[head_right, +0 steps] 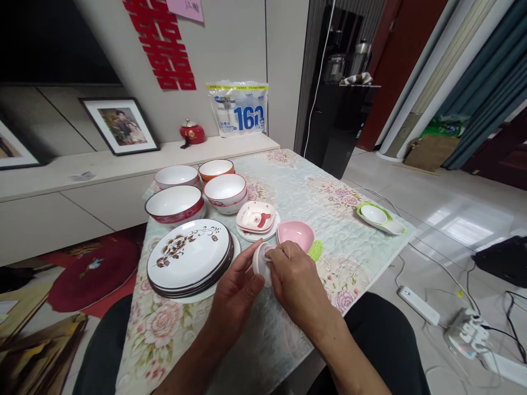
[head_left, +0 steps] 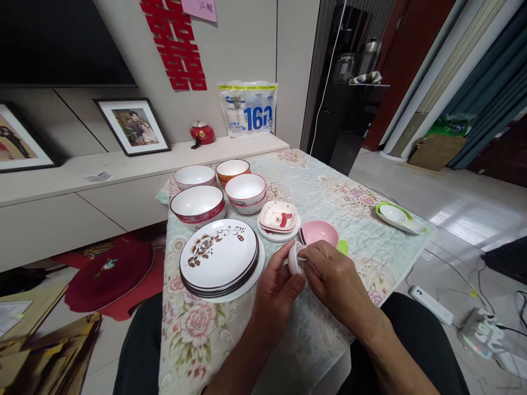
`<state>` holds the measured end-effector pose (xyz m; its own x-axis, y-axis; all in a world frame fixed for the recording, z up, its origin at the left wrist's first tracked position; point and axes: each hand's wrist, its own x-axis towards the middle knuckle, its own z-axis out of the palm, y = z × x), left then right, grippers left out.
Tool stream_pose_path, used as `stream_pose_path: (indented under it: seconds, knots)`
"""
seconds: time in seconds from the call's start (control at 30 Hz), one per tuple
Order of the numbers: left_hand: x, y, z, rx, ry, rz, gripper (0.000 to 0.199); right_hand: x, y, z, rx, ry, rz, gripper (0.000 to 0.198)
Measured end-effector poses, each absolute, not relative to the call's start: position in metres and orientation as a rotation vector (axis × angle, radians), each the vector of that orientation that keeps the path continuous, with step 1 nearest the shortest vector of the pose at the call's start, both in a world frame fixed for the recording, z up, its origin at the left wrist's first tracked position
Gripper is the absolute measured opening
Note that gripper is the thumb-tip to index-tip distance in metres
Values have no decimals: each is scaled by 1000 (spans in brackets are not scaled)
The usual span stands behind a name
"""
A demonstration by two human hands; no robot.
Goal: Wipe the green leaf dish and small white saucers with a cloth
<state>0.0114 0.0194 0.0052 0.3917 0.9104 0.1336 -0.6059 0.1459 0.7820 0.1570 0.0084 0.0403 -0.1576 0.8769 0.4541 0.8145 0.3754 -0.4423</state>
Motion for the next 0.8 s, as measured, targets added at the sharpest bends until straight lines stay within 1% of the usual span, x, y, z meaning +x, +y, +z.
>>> stream_pose_path:
  seconds: [0.1, 0.17, 0.23, 0.3, 0.37, 0.43, 0.47, 0.6, 0.67, 0.73, 0.8]
  knots:
    - [11, 19, -1, 1038, 420, 1193, 56, 162, 6, 48, -1451, -1938, 479, 16]
    - [11, 19, -2, 1150, 445, 1212, 58, 165, 5, 51, -1384, -1778, 864, 11]
    - [10, 19, -1, 1219, 462, 1212, 58, 167, 3, 50, -1276, -1491, 1273, 6]
    - [9, 20, 2, 1219, 456, 1211, 57, 166, 2, 45, -1138, -1197, 1529, 15]
    - [9, 21, 5, 1167, 422, 1211, 56, 165, 1, 42, -1011, -1032, 1637, 22]
    - [9, 22, 8, 1085, 370, 1195, 56, 165, 1, 43, -957, -1058, 1623, 23]
    - [9, 22, 8, 1040, 349, 1183, 55, 165, 2, 44, -965, -1150, 1562, 22]
    - [8, 24, 6, 895, 363, 1180, 53, 171, 6, 54, -1073, -1735, 1044, 13]
    - [7, 25, 3, 842, 425, 1192, 53, 175, 8, 57, -1095, -1944, 846, 14]
    - [7, 24, 2, 783, 492, 1181, 51, 179, 8, 56, -1126, -2061, 757, 16]
    - [7, 24, 3, 737, 525, 1148, 47, 184, 8, 55, -1164, -2126, 742, 17]
